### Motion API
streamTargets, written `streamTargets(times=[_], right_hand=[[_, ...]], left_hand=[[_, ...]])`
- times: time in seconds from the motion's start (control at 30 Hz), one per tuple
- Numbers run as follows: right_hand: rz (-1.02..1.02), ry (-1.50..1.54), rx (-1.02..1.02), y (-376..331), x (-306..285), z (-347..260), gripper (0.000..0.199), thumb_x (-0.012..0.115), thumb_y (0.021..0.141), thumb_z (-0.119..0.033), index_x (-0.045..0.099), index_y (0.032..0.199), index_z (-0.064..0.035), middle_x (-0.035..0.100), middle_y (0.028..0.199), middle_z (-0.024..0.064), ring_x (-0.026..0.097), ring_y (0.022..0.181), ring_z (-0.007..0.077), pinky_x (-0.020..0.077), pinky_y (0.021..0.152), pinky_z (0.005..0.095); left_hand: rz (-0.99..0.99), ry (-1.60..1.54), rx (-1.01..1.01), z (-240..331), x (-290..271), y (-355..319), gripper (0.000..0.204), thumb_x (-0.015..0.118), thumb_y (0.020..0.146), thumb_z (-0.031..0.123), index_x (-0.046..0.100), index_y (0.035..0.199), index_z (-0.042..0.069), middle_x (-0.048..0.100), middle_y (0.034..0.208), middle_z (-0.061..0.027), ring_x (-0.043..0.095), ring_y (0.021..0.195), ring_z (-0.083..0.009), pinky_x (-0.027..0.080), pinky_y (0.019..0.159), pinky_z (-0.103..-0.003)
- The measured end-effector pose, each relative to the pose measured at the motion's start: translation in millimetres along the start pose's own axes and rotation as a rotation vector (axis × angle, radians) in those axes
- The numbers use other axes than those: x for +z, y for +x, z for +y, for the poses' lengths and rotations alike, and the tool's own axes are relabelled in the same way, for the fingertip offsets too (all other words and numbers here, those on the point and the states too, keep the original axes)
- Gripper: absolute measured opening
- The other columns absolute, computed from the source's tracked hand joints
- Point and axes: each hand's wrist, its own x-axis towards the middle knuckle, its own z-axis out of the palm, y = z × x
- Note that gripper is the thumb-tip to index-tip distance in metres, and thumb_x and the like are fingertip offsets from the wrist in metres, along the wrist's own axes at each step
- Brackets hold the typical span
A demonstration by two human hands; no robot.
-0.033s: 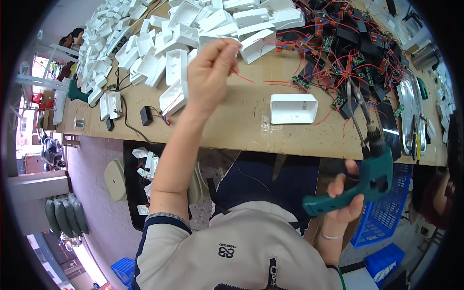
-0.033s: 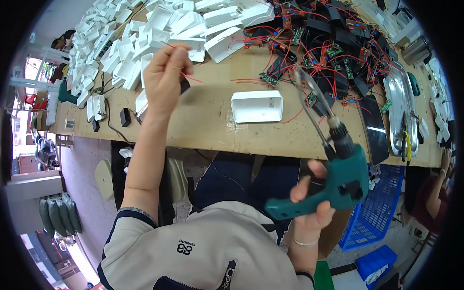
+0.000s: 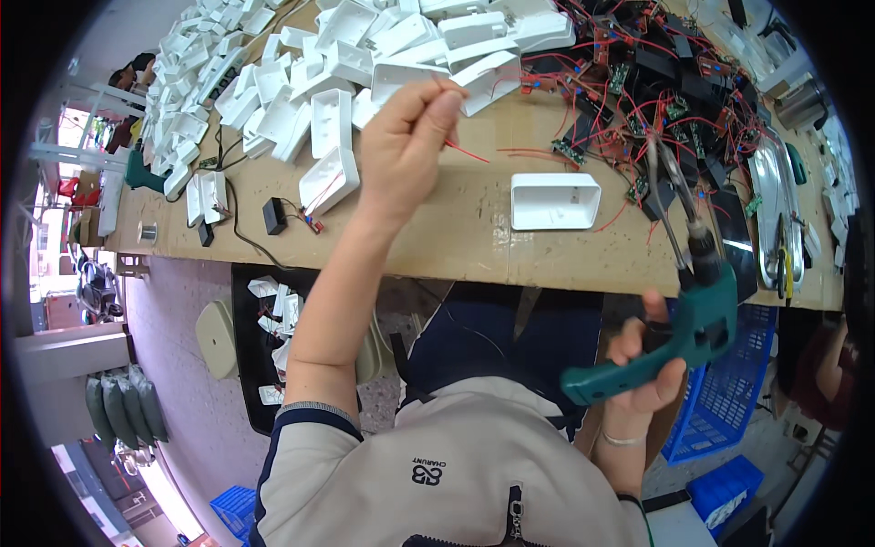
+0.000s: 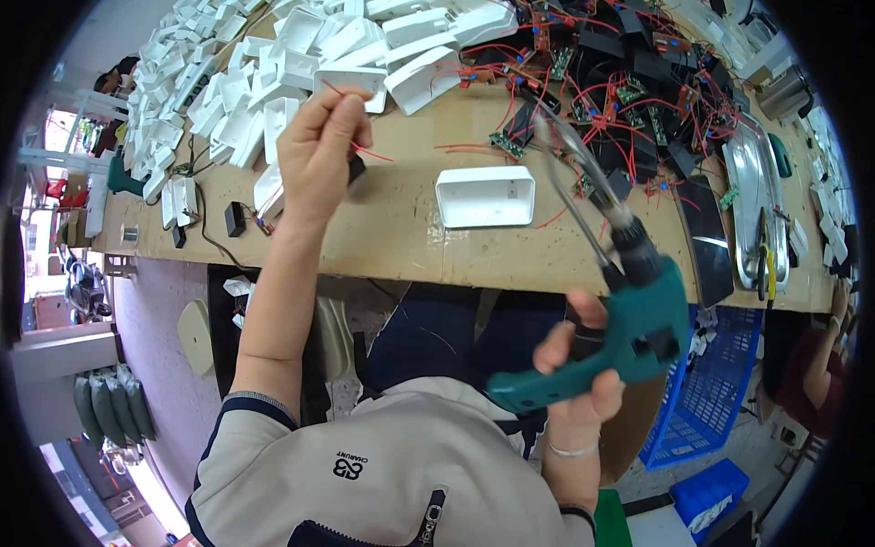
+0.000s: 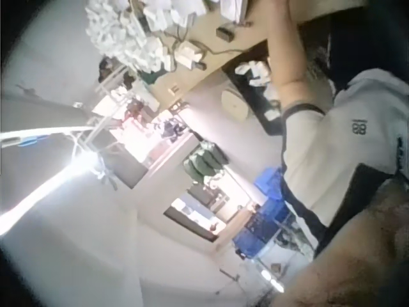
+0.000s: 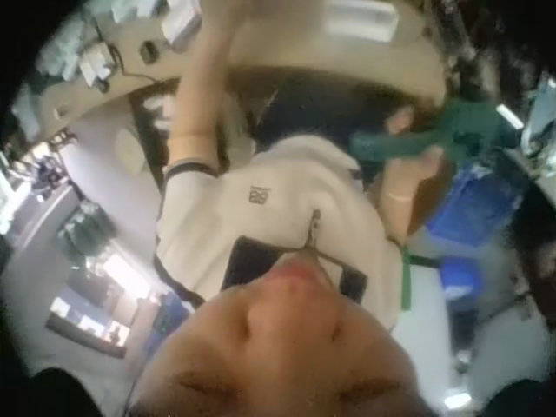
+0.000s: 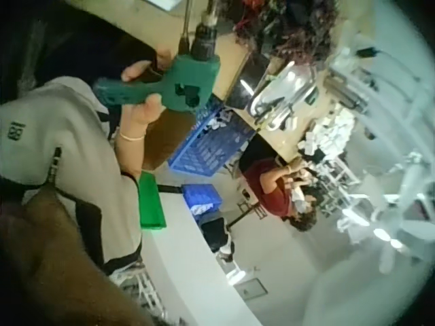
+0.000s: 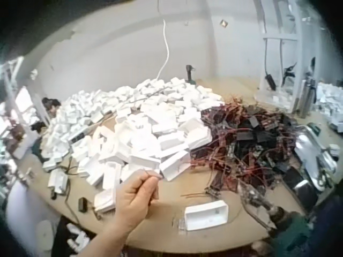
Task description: Soldering electrical wires onto small circuit boards housed in plastic containers at an assembly workstation.
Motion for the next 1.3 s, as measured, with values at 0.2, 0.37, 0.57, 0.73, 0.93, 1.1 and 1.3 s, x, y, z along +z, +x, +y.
streamTargets(times=[0.2, 0.37, 0.57, 0.73, 0.93, 1.1, 1.3], right_hand=[[-0.190, 0.136, 0.217, 44.0, 33.6, 59.4, 0.082, 0.059, 0.088, -0.039, 0.008, 0.147, -0.0126, 0.005, 0.150, 0.0219, 0.042, 0.124, 0.0396, 0.0469, 0.096, 0.0428], [-0.101, 0.181, 0.218, 55.2, 44.9, 76.4, 0.082, 0.063, 0.084, -0.040, 0.018, 0.144, -0.0077, 0.018, 0.145, 0.0287, 0.037, 0.129, 0.0382, 0.0426, 0.101, 0.0398], [0.005, 0.113, 0.180, 45.7, 31.7, 62.2, 0.083, 0.065, 0.083, -0.041, 0.022, 0.141, 0.0004, 0.031, 0.139, 0.0302, 0.038, 0.128, 0.0374, 0.0416, 0.103, 0.0386], [0.028, 0.075, 0.173, 37.3, 10.6, 51.9, 0.083, 0.065, 0.082, -0.044, 0.029, 0.135, 0.0070, 0.038, 0.135, 0.0254, 0.044, 0.124, 0.0322, 0.0419, 0.103, 0.0347], [0.097, 0.128, 0.029, 34.2, -7.6, 38.9, 0.076, 0.066, 0.083, -0.038, 0.029, 0.137, 0.0000, 0.037, 0.133, 0.0278, 0.043, 0.124, 0.0357, 0.0428, 0.102, 0.0383], [0.117, 0.104, -0.020, 41.2, -12.3, 33.0, 0.074, 0.063, 0.085, -0.035, 0.026, 0.141, -0.0034, 0.028, 0.140, 0.0296, 0.038, 0.128, 0.0369, 0.0392, 0.105, 0.0397], [0.122, 0.012, 0.014, 50.1, -2.7, 44.1, 0.072, 0.059, 0.088, -0.033, 0.022, 0.143, -0.0070, 0.019, 0.145, 0.0284, 0.029, 0.133, 0.0378, 0.0351, 0.107, 0.0401]], left_hand=[[0.015, -0.060, 0.023, -1.8, 20.0, -34.9, 0.011, 0.058, 0.090, 0.007, 0.063, 0.095, -0.001, 0.055, 0.075, -0.0009, 0.050, 0.059, -0.0058, 0.039, 0.052, -0.020], [-0.036, -0.047, 0.053, 6.2, 23.1, -51.0, 0.009, 0.059, 0.087, 0.003, 0.063, 0.094, 0.000, 0.058, 0.075, -0.0041, 0.053, 0.059, -0.0107, 0.042, 0.052, -0.023], [-0.430, 0.046, 0.205, 12.3, 15.8, -52.3, 0.009, 0.059, 0.084, 0.001, 0.063, 0.092, -0.002, 0.059, 0.076, -0.0086, 0.057, 0.065, -0.0178, 0.045, 0.060, -0.028], [-0.568, 0.077, 0.183, 18.7, 24.7, -56.9, 0.012, 0.061, 0.081, 0.002, 0.063, 0.092, -0.001, 0.062, 0.080, -0.0108, 0.060, 0.071, -0.0237, 0.047, 0.063, -0.031], [-0.454, 0.256, 0.045, 28.9, 27.6, -60.1, 0.012, 0.064, 0.077, 0.002, 0.065, 0.089, 0.001, 0.060, 0.077, -0.0094, 0.059, 0.069, -0.0227, 0.047, 0.062, -0.031], [-0.327, 0.787, 0.382, 35.2, 5.2, -49.4, 0.008, 0.061, 0.076, 0.001, 0.062, 0.084, 0.003, 0.056, 0.079, -0.0089, 0.057, 0.060, -0.0257, 0.046, 0.052, -0.034], [-0.491, 0.480, 0.199, 29.4, -5.7, -39.1, 0.009, 0.062, 0.079, 0.004, 0.064, 0.087, 0.005, 0.058, 0.078, -0.0095, 0.058, 0.065, -0.0258, 0.047, 0.056, -0.033]])
